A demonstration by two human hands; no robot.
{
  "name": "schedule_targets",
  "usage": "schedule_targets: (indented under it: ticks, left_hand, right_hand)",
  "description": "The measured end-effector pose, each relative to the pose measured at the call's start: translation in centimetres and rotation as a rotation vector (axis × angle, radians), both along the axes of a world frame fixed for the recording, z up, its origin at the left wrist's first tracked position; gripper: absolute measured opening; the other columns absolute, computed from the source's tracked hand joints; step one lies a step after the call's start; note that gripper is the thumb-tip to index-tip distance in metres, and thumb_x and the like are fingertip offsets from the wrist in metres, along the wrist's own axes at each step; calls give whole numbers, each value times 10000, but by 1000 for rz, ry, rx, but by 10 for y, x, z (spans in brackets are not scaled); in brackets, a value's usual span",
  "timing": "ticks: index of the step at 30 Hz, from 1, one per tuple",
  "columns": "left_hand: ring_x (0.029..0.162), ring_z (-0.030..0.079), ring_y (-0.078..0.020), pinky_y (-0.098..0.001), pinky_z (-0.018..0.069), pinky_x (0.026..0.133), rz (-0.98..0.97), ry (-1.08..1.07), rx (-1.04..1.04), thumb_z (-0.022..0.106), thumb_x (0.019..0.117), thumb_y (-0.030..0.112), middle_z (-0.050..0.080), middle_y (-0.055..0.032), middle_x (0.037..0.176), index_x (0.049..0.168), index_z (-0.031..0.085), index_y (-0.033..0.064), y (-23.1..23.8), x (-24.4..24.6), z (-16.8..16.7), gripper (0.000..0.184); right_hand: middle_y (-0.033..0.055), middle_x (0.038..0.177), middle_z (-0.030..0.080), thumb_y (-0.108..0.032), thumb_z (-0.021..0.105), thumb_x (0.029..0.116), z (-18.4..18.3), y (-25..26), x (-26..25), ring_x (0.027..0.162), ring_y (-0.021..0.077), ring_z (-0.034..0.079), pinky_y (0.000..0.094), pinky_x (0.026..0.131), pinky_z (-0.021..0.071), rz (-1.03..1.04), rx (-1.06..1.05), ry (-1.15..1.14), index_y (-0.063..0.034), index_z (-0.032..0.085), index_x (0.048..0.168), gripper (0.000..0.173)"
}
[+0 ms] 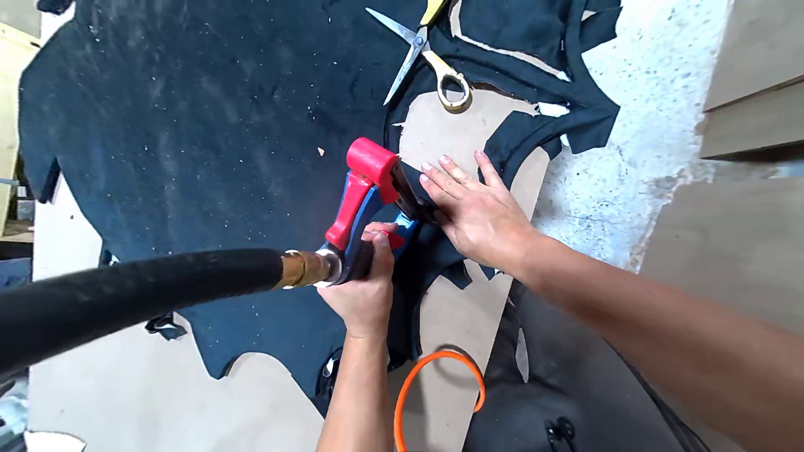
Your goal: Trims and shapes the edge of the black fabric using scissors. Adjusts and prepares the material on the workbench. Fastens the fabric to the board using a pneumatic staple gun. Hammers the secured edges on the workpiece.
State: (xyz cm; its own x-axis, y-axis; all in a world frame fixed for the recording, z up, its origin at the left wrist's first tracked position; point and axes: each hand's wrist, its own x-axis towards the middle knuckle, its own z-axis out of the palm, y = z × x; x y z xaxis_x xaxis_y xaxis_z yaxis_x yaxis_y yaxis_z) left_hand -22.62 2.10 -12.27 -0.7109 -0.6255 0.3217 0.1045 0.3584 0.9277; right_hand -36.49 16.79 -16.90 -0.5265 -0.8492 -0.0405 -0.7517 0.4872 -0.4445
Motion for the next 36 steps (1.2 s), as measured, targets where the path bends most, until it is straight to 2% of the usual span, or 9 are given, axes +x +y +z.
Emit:
schedule_targets:
  ticks: [3,6,18,22,24,26,28,31,36]
  left_hand:
    - [940,757,-340,-522,639,887,-27,-7,21,724,941,108,761,-137,975,1028,646,37,7,8,1,137]
    - [931,764,-314,-501,651,869,-4,-32,-29,737,933,111,769,-112,983,1036,650,46,15,11,0,150]
    - [893,765,-309,-509,649,863,-58,-46,-6,720,922,89,766,-102,947,1000,643,64,19,13,1,113]
    - [827,760,-311,-499,657,790,-42,-56,-4,722,909,104,759,-121,898,953,658,49,20,9,3,95]
    - [869,762,-332,-518,653,828,-70,-66,19,725,909,92,764,-139,931,968,660,37,21,11,7,104]
    - [916,765,-312,-505,650,870,-95,-97,1,722,907,84,770,-110,967,1002,655,51,26,15,10,121]
    - [886,771,-271,-480,660,851,-67,-139,-47,748,883,114,771,-70,937,989,662,68,28,19,9,144]
    - [868,774,-299,-491,662,834,-77,-138,-45,734,885,87,778,-111,932,974,660,39,27,17,11,125]
    - [821,766,-264,-465,666,773,-34,-187,-111,768,857,110,765,-85,892,964,645,43,30,11,10,177]
  right_hand:
    - [-69,1664,362,-371,300,1084,-4,32,14,1594,247,174,730,1227,4,-48,-37,16,-205,476,1561,534]
    - [-112,1660,359,-365,306,1086,-8,39,24,1594,217,169,726,1224,4,-92,-42,-23,-244,472,1564,520]
    - [-96,1668,347,-307,357,1060,-9,38,21,1593,199,169,719,1227,-25,-60,-68,-45,-207,446,1578,536]
    - [-92,1665,354,-320,354,1068,-10,37,18,1592,202,176,733,1222,-26,-60,-85,-43,-201,456,1572,529]
    - [-58,1654,383,-283,354,1073,-13,41,16,1587,208,198,728,1227,-26,-60,-187,-75,-166,491,1549,508]
    - [21,1589,485,-165,367,1041,-20,46,19,1540,223,334,676,1261,86,-149,-423,-104,-91,569,1475,484]
    - [69,1572,503,-78,366,1021,-22,45,22,1516,238,383,621,1269,178,-224,-529,-102,-60,536,1494,502]
    - [95,1591,474,-34,387,1002,-21,42,28,1523,241,370,610,1278,151,-233,-468,-83,-52,447,1553,554]
    - [93,1579,490,-25,432,969,-19,42,25,1529,229,357,621,1284,96,-206,-429,-94,-50,469,1537,570]
